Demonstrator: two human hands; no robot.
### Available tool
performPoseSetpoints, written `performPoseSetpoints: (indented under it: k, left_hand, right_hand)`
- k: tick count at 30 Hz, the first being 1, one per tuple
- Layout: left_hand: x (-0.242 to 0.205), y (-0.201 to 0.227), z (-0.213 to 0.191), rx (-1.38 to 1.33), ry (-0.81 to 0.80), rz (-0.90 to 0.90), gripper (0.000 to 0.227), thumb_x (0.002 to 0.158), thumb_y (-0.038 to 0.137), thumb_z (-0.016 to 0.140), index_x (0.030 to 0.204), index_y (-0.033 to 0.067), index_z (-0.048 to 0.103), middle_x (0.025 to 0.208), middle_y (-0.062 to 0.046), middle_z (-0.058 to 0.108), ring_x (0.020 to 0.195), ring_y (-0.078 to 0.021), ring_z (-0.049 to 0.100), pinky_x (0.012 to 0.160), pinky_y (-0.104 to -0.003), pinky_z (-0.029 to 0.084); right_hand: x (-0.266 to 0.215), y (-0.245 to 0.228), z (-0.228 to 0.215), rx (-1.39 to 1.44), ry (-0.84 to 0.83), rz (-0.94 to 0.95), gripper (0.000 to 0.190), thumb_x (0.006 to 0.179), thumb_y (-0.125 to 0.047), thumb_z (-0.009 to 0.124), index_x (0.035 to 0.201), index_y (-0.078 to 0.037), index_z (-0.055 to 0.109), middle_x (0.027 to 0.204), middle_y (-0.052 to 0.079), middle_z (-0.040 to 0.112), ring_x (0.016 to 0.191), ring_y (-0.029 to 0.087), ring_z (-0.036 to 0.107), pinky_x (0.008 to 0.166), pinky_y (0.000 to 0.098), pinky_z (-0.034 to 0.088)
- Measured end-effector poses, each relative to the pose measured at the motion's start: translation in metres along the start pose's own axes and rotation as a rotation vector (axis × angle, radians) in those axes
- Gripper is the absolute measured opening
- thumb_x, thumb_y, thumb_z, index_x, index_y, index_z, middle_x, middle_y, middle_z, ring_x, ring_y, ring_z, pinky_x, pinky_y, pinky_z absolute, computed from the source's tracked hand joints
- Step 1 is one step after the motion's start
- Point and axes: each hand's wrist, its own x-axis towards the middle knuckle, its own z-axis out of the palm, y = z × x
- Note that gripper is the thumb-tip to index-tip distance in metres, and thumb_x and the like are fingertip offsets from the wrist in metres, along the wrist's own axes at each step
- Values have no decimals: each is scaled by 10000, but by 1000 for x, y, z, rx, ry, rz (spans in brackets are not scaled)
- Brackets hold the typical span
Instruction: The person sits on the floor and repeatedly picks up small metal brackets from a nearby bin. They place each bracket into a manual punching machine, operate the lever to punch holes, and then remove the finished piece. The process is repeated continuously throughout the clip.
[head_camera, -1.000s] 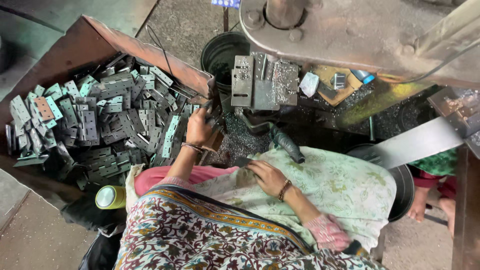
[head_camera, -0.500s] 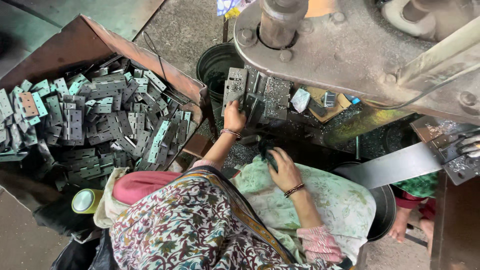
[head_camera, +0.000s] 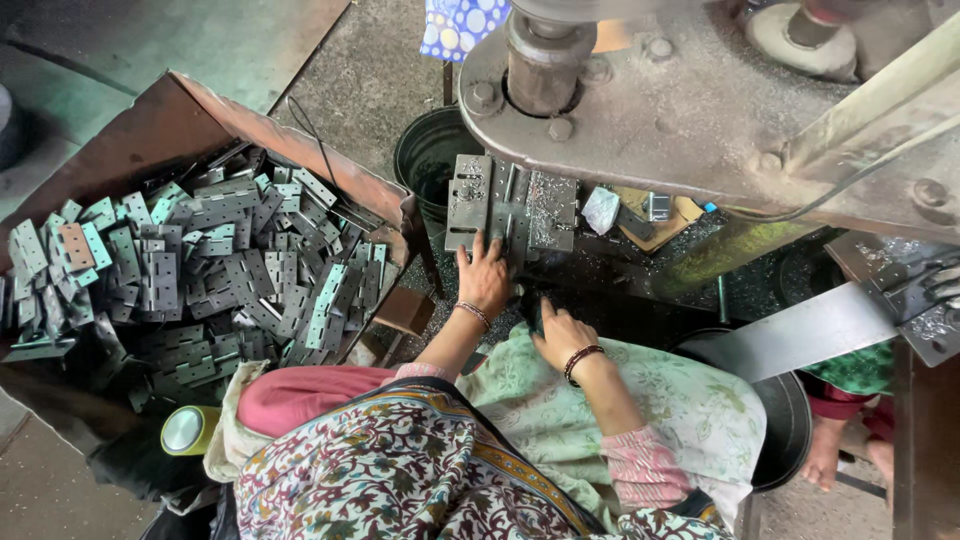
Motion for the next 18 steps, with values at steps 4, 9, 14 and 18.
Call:
performPoseSetpoints:
  k: [4,9,14,18]
  left_hand:
    - [14,0,6,-2,-21,-31,411,911,415,590,1202,152,716,1541,-97,439,1513,-406,193,1139,-715,196]
    - [41,2,17,-35,81,-128,340,1018,335,494,1172,147,732,1541,-77,465,1520,-406,221,1136,-753,194]
    - [58,5,18,12,41,-153,336,1003,255,474,1187,141,732,1532,-81,474,1511,-421,226,1132,-771,184]
    - [60,5,12,23,32,-157,341,1000,263,476,1189,138,731,1541,-74,467,1517,-412,230,1135,-759,188]
  right_hand:
    - [15,3,4,-16,-6,21,782,913,-345,691,1541,-29,349,1167,259,698,1069,428,696,915,500,568]
    - [26,6,10,-34,-29,78,627,890,-339,724,1380,-13,508,1118,249,724,1064,419,705,903,499,578]
    - [23,1,8,-5,-2,117,644,864,-332,727,1380,-18,504,1101,255,733,1043,414,718,892,499,585]
    - [18,-3,9,3,-16,160,633,891,-405,715,1358,-26,516,1093,257,731,1039,424,715,894,508,582]
